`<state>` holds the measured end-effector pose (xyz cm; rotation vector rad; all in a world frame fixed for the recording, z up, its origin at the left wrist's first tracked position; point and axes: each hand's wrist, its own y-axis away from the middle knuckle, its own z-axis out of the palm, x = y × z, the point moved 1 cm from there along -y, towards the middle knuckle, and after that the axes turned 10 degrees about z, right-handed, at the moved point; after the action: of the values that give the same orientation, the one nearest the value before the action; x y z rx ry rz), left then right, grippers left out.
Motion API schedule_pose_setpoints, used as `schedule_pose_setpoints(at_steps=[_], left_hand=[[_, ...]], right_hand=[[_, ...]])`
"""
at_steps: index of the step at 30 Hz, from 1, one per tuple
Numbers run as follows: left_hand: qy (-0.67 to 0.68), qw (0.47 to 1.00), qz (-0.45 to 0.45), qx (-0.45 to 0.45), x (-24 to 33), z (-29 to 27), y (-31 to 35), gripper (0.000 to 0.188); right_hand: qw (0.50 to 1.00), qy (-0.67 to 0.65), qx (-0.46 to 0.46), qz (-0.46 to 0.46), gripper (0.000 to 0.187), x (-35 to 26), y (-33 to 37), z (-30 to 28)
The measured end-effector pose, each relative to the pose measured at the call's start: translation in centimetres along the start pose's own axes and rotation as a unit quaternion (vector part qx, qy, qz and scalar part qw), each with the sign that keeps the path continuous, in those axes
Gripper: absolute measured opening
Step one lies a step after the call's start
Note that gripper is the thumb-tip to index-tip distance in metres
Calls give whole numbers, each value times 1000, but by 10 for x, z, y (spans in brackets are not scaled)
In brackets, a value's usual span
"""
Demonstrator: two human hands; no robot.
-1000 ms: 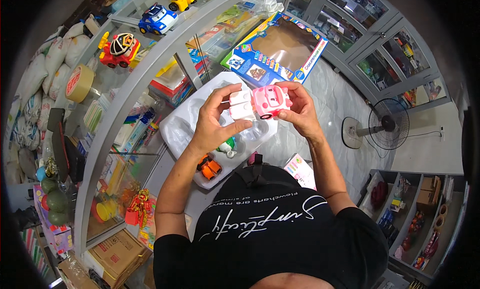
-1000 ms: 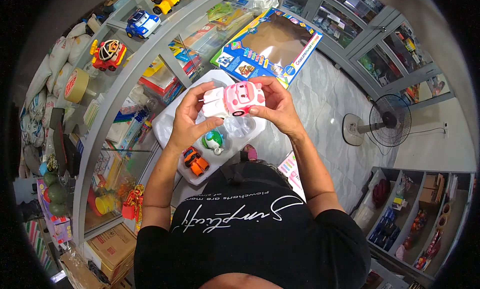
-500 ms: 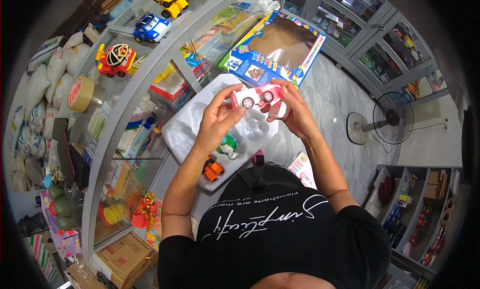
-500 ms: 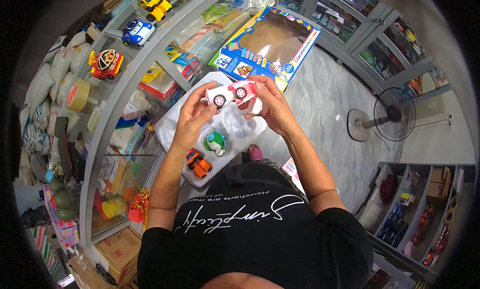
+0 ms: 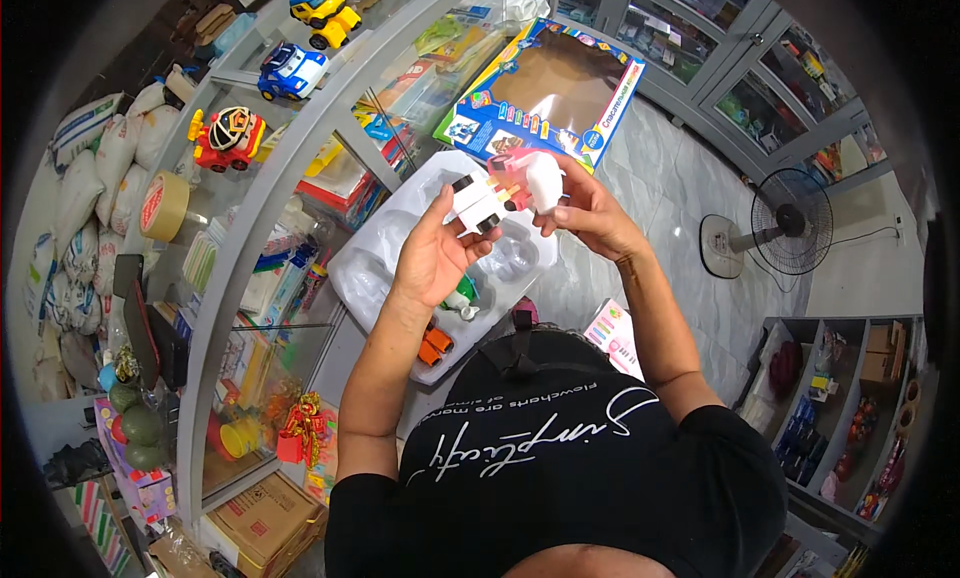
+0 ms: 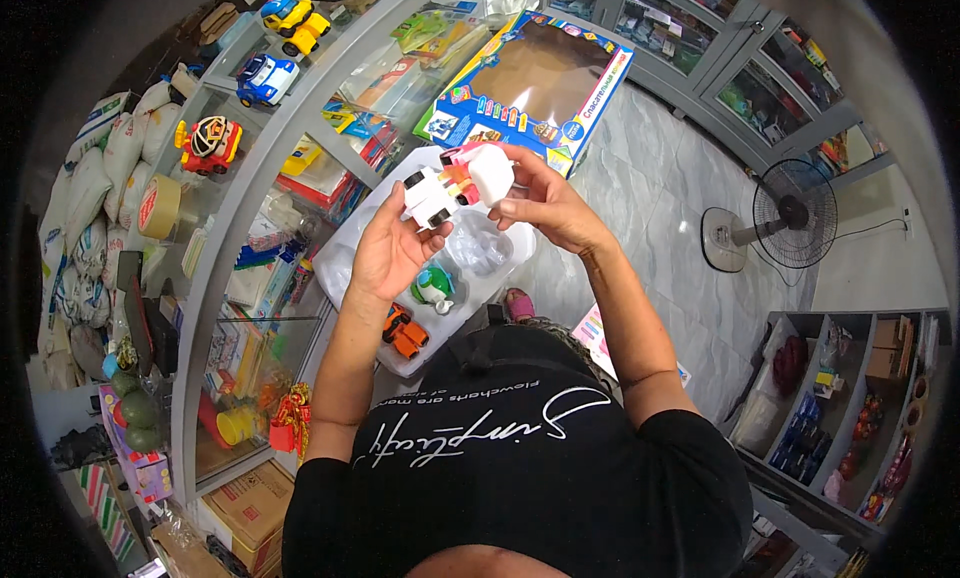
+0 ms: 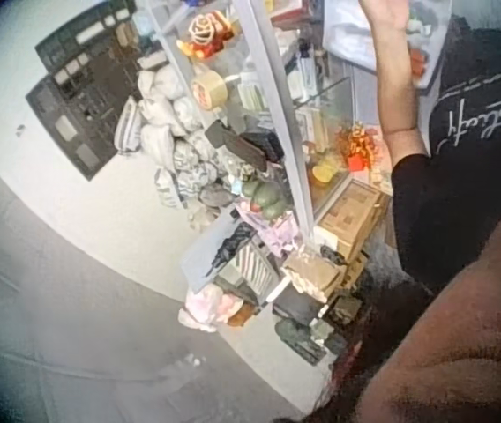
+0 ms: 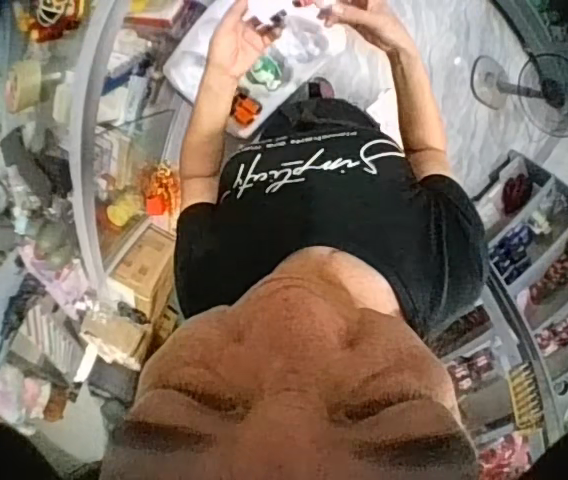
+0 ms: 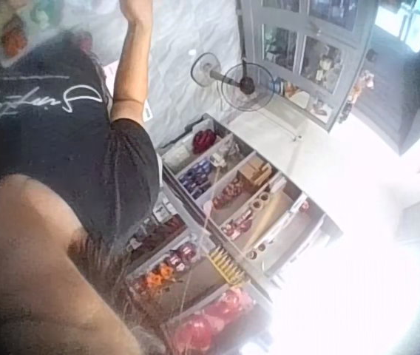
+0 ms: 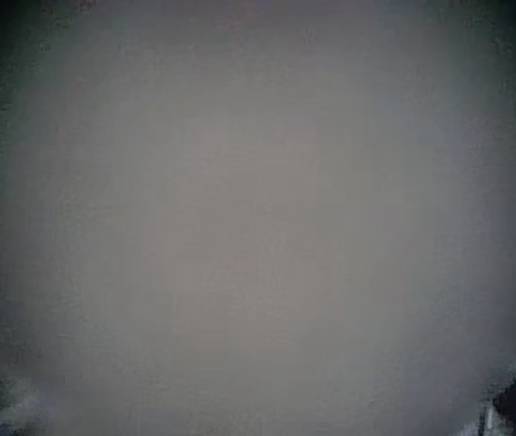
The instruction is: The person assembles a pink and white toy car by attaching wheels and a roof piece. They then place the completed toy on a glass shelf alongside other toy vehicles. Finally, they pick up a small orange and yellow toy figure from a plastic tray.
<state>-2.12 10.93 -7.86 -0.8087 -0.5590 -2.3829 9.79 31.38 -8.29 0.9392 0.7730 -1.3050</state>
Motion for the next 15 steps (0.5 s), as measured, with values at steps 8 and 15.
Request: schedule_pose_setpoints(at_steps=[8, 15], left_hand=[[7, 1000, -18, -19, -8, -6, -2, 44], [-87, 993, 77, -30, -14, 2, 4, 39]], right_hand=[[991, 94, 40, -81, 98, -2, 0, 19], [998, 25, 41, -35, 65, 2, 6, 13]])
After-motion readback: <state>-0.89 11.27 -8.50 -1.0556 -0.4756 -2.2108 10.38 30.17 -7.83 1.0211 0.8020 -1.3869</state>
